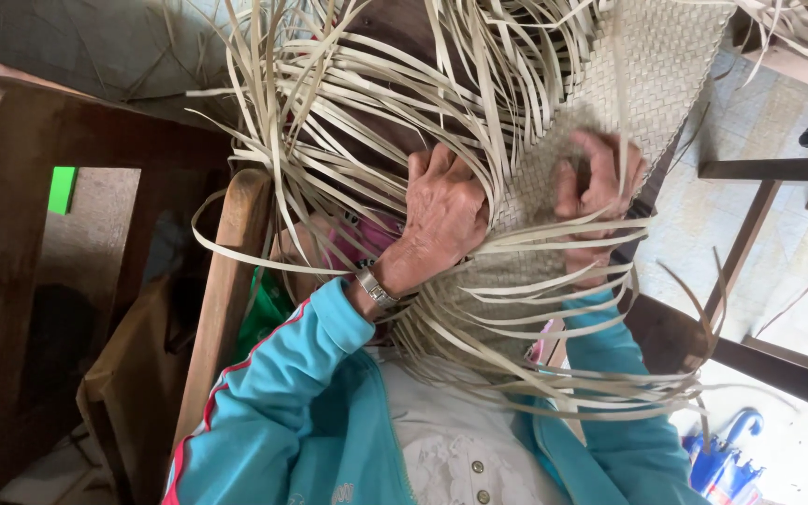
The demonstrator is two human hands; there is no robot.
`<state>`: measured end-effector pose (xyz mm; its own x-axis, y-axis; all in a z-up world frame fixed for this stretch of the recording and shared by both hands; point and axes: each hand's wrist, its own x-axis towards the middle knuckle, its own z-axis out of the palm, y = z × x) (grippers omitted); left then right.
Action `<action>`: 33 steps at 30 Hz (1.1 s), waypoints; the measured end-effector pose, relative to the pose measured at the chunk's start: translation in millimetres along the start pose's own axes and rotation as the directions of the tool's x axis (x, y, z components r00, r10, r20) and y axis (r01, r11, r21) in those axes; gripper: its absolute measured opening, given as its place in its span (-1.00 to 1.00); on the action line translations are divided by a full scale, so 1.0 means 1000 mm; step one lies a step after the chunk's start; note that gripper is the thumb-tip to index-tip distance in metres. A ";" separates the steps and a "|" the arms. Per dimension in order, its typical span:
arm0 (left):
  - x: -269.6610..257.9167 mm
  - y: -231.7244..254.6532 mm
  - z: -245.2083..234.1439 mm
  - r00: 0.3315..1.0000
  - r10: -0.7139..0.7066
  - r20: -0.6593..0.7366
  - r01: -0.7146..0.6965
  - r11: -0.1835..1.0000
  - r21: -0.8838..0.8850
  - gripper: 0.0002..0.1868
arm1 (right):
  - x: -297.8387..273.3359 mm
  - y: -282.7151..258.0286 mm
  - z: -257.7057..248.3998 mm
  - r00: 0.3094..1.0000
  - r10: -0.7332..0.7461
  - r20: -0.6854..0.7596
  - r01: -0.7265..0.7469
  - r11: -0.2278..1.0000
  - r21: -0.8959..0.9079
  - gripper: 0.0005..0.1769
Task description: Weaving dried plant strips into a mat using hands
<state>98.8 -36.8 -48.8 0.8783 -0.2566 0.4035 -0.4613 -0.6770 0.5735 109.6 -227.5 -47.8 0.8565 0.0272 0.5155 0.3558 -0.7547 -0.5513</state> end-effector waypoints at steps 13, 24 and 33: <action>0.022 0.003 -0.009 0.873 -0.156 0.461 0.149 0.987 0.052 -0.64 | 0.008 0.018 0.013 0.994 0.023 0.106 0.023 0.912 -0.410 -0.50; 0.018 -0.008 -0.006 0.894 0.190 0.406 -0.176 0.982 -0.071 -0.56 | 0.015 -0.006 0.007 0.959 0.152 0.237 -0.004 0.849 -0.528 -0.48; 0.019 -0.008 -0.010 0.942 0.229 0.246 -0.196 0.969 -0.154 -0.44 | 0.022 -0.014 0.004 0.957 0.203 0.206 -0.070 0.853 -0.516 -0.44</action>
<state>118.4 -29.5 -39.0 0.7525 -0.5662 0.3364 -0.6379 -0.4995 0.5861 124.9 -213.1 -31.5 0.9691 0.0075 0.2464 0.0503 -0.9845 -0.1679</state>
